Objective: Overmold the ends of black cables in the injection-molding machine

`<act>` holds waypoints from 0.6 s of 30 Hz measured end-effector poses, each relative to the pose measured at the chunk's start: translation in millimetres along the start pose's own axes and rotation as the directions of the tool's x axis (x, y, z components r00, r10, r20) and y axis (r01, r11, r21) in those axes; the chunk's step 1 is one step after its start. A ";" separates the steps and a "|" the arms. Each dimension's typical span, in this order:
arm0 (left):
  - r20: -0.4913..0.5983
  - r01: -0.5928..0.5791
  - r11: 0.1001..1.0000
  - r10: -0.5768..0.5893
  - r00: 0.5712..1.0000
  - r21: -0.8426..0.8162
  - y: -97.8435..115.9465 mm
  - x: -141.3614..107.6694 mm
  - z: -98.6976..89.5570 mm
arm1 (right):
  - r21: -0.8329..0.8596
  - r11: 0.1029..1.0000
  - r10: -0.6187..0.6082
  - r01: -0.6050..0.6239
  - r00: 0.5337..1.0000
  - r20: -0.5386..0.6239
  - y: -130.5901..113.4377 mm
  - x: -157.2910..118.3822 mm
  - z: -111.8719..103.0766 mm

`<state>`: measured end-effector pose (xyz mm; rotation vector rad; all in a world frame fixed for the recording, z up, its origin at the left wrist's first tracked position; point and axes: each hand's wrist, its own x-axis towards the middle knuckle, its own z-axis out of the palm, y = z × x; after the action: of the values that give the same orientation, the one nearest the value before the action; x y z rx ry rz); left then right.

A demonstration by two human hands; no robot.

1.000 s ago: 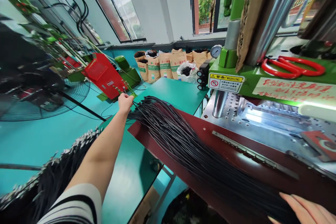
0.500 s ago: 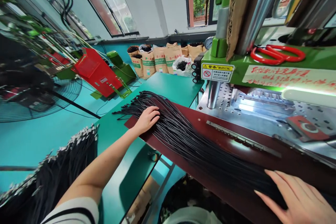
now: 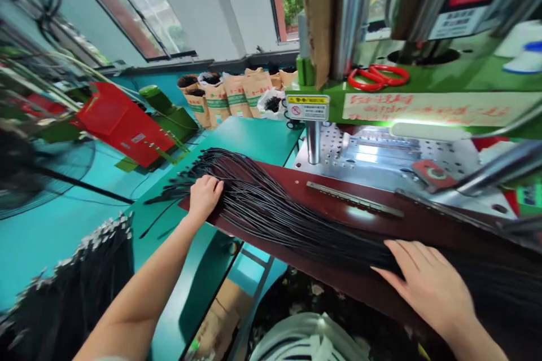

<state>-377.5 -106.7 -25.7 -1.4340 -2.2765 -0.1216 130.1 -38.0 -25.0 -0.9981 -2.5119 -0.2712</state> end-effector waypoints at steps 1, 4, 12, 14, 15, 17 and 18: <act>0.040 0.020 0.999 -0.021 0.999 0.040 4.2 6.9 -0.6 | -0.024 0.999 -0.030 0.030 0.999 0.028 -3.6 2.3 -2.0; 0.074 0.038 0.993 -0.047 0.996 0.111 10.8 14.5 -4.1 | -0.028 0.999 -0.021 0.022 0.999 0.045 -14.6 1.8 -7.2; -0.171 -0.431 0.773 0.399 0.901 -0.466 84.0 -2.5 -45.5 | 0.021 0.991 0.126 -0.129 0.988 0.093 -2.5 -35.2 -36.7; -0.165 -0.535 0.563 0.576 0.801 -0.630 136.2 -14.2 -69.6 | 0.003 0.987 0.162 -0.163 0.985 0.066 6.6 -52.4 -43.5; -0.161 -0.565 0.472 0.655 0.739 -0.677 165.1 -21.0 -81.2 | -0.006 0.985 0.175 -0.175 0.983 0.057 10.4 -60.3 -46.2; -0.150 -0.612 0.356 0.770 0.620 -0.706 222.3 -35.0 -100.2 | -0.032 0.979 0.201 -0.200 0.978 0.050 16.0 -72.7 -50.6; -0.131 -0.641 0.328 0.818 0.560 -0.694 248.5 -41.6 -106.9 | -0.051 0.974 0.223 -0.221 0.974 0.044 17.5 -77.0 -52.7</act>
<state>-110.7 -60.3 13.8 -2.9251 -1.4671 -0.5663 208.9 -89.5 -12.4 -1.3073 -2.4188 -0.2386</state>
